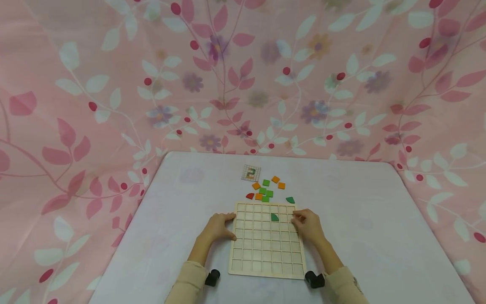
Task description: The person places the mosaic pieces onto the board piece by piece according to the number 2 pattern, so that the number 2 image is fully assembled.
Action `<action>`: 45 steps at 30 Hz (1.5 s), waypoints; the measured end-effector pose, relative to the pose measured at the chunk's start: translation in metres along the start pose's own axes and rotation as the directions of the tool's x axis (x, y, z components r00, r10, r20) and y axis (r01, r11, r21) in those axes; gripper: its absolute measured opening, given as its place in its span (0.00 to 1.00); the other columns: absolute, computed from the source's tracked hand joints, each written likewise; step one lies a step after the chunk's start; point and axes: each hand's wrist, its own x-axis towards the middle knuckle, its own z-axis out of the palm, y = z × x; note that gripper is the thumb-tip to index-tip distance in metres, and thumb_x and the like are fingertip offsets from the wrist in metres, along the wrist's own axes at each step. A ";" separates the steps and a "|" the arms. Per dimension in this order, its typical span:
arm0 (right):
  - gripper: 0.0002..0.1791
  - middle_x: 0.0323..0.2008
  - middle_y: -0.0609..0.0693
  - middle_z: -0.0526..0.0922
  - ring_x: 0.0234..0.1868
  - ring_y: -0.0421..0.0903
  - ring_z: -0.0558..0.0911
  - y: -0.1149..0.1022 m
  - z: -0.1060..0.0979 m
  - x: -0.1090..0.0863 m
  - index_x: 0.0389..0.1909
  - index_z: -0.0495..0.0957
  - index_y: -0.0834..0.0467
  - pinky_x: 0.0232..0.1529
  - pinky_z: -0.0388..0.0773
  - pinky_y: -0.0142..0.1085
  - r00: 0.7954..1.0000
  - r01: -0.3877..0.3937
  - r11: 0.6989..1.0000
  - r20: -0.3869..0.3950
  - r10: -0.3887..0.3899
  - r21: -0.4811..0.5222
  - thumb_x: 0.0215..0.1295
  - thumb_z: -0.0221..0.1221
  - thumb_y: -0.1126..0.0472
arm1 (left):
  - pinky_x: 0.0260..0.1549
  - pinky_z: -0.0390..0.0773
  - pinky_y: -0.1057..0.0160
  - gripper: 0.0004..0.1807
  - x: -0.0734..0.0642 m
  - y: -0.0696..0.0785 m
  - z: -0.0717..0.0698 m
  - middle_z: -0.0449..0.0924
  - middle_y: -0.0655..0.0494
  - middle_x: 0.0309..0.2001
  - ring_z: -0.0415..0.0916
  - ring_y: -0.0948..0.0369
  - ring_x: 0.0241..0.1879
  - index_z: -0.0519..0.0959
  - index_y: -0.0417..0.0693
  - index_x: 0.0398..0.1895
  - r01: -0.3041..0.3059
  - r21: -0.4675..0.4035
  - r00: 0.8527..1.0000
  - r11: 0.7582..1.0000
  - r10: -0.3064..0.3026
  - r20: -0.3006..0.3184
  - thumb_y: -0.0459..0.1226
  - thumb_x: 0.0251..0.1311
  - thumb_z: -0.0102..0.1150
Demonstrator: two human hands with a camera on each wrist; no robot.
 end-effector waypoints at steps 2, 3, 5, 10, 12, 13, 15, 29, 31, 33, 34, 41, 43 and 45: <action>0.15 0.30 0.57 0.81 0.31 0.49 0.79 0.003 -0.005 0.001 0.40 0.81 0.71 0.31 0.79 0.36 1.000 -0.024 1.000 -0.006 0.024 -0.002 0.50 0.67 0.71 | 0.59 0.68 0.47 0.42 0.001 0.000 0.000 0.76 0.46 0.56 0.71 0.44 0.58 0.77 0.39 0.55 -0.003 -0.003 1.000 1.000 0.003 0.001 0.37 0.27 0.80; 0.15 0.30 0.57 0.81 0.31 0.49 0.79 0.005 -0.007 0.001 0.40 0.81 0.71 0.31 0.79 0.36 0.999 -0.033 0.999 -0.008 0.033 -0.004 0.50 0.66 0.71 | 0.59 0.69 0.47 0.42 0.001 0.000 0.000 0.76 0.46 0.56 0.71 0.44 0.58 0.77 0.39 0.55 -0.004 -0.004 1.000 1.000 0.004 0.001 0.37 0.27 0.80; 0.15 0.30 0.57 0.81 0.31 0.49 0.78 0.007 -0.009 0.002 0.41 0.80 0.72 0.31 0.78 0.35 0.999 -0.040 0.999 -0.011 0.040 -0.008 0.50 0.66 0.71 | 0.59 0.68 0.46 0.42 0.001 0.000 0.001 0.76 0.46 0.56 0.70 0.44 0.58 0.77 0.39 0.55 -0.002 -0.005 1.000 1.000 0.002 0.001 0.37 0.27 0.80; 0.17 0.31 0.59 0.80 0.31 0.49 0.77 0.013 -0.009 0.011 0.44 0.79 0.72 0.31 0.76 0.36 0.999 -0.042 0.999 -0.016 0.042 -0.012 0.53 0.65 0.70 | 0.59 0.68 0.46 0.42 0.001 0.000 0.001 0.76 0.46 0.56 0.70 0.44 0.58 0.77 0.40 0.55 0.006 0.007 1.000 1.000 -0.006 0.002 0.38 0.27 0.80; 0.17 0.32 0.59 0.80 0.31 0.50 0.76 0.015 -0.007 0.018 0.45 0.78 0.72 0.32 0.76 0.37 0.999 -0.049 0.999 -0.018 0.049 -0.019 0.54 0.64 0.70 | 0.59 0.68 0.46 0.42 0.001 0.000 0.001 0.77 0.46 0.56 0.70 0.44 0.58 0.77 0.39 0.55 0.004 0.008 1.000 1.000 -0.004 0.001 0.38 0.27 0.80; 0.18 0.32 0.60 0.79 0.32 0.50 0.76 0.015 -0.007 0.022 0.46 0.78 0.72 0.32 0.76 0.38 0.999 -0.052 0.998 -0.015 0.052 -0.021 0.54 0.64 0.69 | 0.59 0.68 0.46 0.42 0.001 0.000 0.001 0.77 0.46 0.56 0.70 0.44 0.58 0.77 0.39 0.55 0.002 0.009 1.000 1.000 -0.002 0.000 0.38 0.27 0.80; 0.19 0.33 0.61 0.79 0.32 0.51 0.76 0.016 -0.005 0.030 0.48 0.77 0.72 0.33 0.76 0.40 0.998 -0.059 0.998 -0.001 0.059 -0.025 0.55 0.63 0.68 | 0.59 0.68 0.46 0.42 0.000 -0.001 0.001 0.77 0.45 0.56 0.71 0.44 0.58 0.77 0.39 0.55 -0.001 0.004 1.000 1.000 0.001 -0.002 0.38 0.27 0.80; 0.24 0.49 0.70 0.73 0.51 0.65 0.71 0.004 0.015 0.074 0.52 0.75 0.70 0.52 0.71 0.56 0.986 -0.084 0.986 0.131 0.103 -0.142 0.59 0.62 0.58 | 0.60 0.67 0.46 0.42 0.001 -0.004 0.001 0.76 0.46 0.57 0.70 0.44 0.59 0.77 0.40 0.56 0.009 -0.002 1.000 1.000 -0.009 0.003 0.38 0.28 0.80; 0.23 0.48 0.70 0.74 0.52 0.65 0.71 0.000 0.018 0.078 0.51 0.76 0.70 0.53 0.70 0.57 0.992 -0.044 0.988 0.113 0.061 -0.147 0.59 0.62 0.58 | 0.60 0.67 0.46 0.42 0.001 -0.004 0.001 0.76 0.46 0.57 0.70 0.44 0.58 0.77 0.40 0.56 0.009 0.000 1.000 1.000 -0.009 -0.001 0.38 0.28 0.80; 0.22 0.45 0.69 0.76 0.48 0.64 0.73 -0.005 0.022 0.081 0.49 0.76 0.71 0.50 0.73 0.56 0.993 -0.007 0.993 0.112 0.020 -0.122 0.58 0.62 0.59 | 0.60 0.67 0.46 0.42 0.001 -0.004 0.002 0.76 0.46 0.57 0.70 0.45 0.58 0.77 0.40 0.56 0.009 -0.001 1.000 1.000 -0.009 -0.002 0.38 0.28 0.80; 0.22 0.43 0.68 0.77 0.47 0.62 0.75 -0.007 0.025 0.084 0.49 0.77 0.71 0.48 0.74 0.54 0.993 0.007 0.994 0.120 0.006 -0.113 0.58 0.62 0.60 | 0.60 0.67 0.46 0.42 0.001 -0.004 0.002 0.76 0.46 0.57 0.71 0.45 0.58 0.77 0.40 0.56 0.005 0.004 1.000 1.000 -0.005 -0.002 0.38 0.28 0.80; 0.18 0.41 0.63 0.82 0.43 0.57 0.79 -0.022 0.045 0.098 0.48 0.78 0.69 0.44 0.79 0.49 0.975 0.102 0.987 0.208 -0.074 -0.128 0.58 0.60 0.63 | 0.59 0.67 0.45 0.42 0.001 -0.003 0.001 0.76 0.45 0.56 0.71 0.44 0.58 0.77 0.39 0.55 0.001 -0.002 1.000 1.000 -0.001 -0.003 0.38 0.27 0.80; 0.17 0.41 0.62 0.83 0.44 0.57 0.79 -0.027 0.051 0.100 0.48 0.79 0.68 0.46 0.79 0.50 0.969 0.120 0.984 0.229 -0.087 -0.134 0.59 0.60 0.63 | 0.59 0.67 0.45 0.42 0.001 -0.003 0.001 0.76 0.45 0.56 0.71 0.44 0.58 0.77 0.39 0.55 0.001 -0.002 1.000 1.000 -0.001 -0.001 0.38 0.27 0.80; 0.16 0.43 0.61 0.83 0.45 0.56 0.79 -0.030 0.055 0.100 0.48 0.80 0.67 0.47 0.78 0.49 0.964 0.128 0.981 0.252 -0.089 -0.146 0.61 0.60 0.62 | 0.59 0.67 0.46 0.42 0.002 -0.004 0.002 0.76 0.45 0.56 0.71 0.44 0.58 0.77 0.40 0.55 0.003 -0.006 1.000 1.000 -0.003 0.000 0.38 0.27 0.80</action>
